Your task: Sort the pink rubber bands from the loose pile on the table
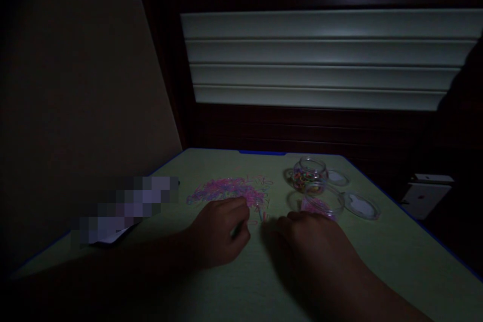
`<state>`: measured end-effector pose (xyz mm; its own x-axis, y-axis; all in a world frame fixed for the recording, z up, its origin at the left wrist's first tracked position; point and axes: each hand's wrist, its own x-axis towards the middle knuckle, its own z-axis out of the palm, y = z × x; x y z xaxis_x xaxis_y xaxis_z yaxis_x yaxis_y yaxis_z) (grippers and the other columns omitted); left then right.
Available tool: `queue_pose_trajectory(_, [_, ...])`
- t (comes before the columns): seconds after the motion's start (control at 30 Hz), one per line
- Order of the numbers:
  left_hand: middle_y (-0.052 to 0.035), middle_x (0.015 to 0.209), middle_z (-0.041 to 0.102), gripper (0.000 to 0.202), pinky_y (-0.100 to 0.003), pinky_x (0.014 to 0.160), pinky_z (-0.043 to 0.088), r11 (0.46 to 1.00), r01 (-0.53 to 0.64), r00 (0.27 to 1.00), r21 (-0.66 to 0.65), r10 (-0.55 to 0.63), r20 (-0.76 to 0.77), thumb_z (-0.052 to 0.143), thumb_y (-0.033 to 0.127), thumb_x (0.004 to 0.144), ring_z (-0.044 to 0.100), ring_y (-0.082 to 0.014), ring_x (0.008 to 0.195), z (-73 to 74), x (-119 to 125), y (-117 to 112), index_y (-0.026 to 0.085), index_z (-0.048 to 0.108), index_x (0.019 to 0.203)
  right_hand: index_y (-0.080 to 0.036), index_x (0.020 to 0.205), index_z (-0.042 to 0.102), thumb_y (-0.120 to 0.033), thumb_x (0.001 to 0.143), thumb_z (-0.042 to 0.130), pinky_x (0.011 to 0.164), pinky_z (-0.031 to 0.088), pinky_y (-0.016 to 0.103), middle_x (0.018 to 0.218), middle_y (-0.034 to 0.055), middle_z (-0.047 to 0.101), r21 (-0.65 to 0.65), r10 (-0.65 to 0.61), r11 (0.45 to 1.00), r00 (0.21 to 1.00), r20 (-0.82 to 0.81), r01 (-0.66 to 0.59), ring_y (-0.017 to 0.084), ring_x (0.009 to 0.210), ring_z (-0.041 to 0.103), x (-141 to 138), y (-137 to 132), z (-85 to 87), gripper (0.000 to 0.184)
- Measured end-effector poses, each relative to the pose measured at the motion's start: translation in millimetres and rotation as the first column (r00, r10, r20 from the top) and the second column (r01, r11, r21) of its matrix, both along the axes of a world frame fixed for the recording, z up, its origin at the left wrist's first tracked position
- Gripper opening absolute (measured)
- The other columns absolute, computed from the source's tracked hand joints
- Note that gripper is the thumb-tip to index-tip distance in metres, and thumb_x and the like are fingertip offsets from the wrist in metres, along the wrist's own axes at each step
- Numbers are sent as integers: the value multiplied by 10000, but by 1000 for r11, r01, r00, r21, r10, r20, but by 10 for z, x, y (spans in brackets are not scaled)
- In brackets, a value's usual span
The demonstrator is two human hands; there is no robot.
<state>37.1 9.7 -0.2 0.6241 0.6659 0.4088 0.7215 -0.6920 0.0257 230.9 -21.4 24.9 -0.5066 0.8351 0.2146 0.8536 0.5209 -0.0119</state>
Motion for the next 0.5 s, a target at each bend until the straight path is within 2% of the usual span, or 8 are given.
queue_pose_trajectory(0.23, [-27, 797, 470, 138, -317, 610, 394, 988, -147, 989, -36, 146, -26, 414, 218, 663, 468, -176, 695, 16, -16, -21, 176, 434, 793, -222, 707, 566, -160, 769, 417, 443, 293, 218, 648, 2, 588, 5, -2, 1000, 1000, -24, 3, 102, 515, 525, -6, -21, 6, 173])
queue_pose_trajectory(0.5, [-31, 804, 475, 140, -313, 603, 395, 986, -154, 986, -67, 149, -71, 413, 246, 676, 477, -179, 692, -8, -19, 19, 179, 430, 799, -225, 707, 561, -159, 769, 419, 447, 306, 212, 661, -4, 584, -6, -11, 1000, 1000, -3, 11, 107, 529, 527, -21, -42, 37, 168])
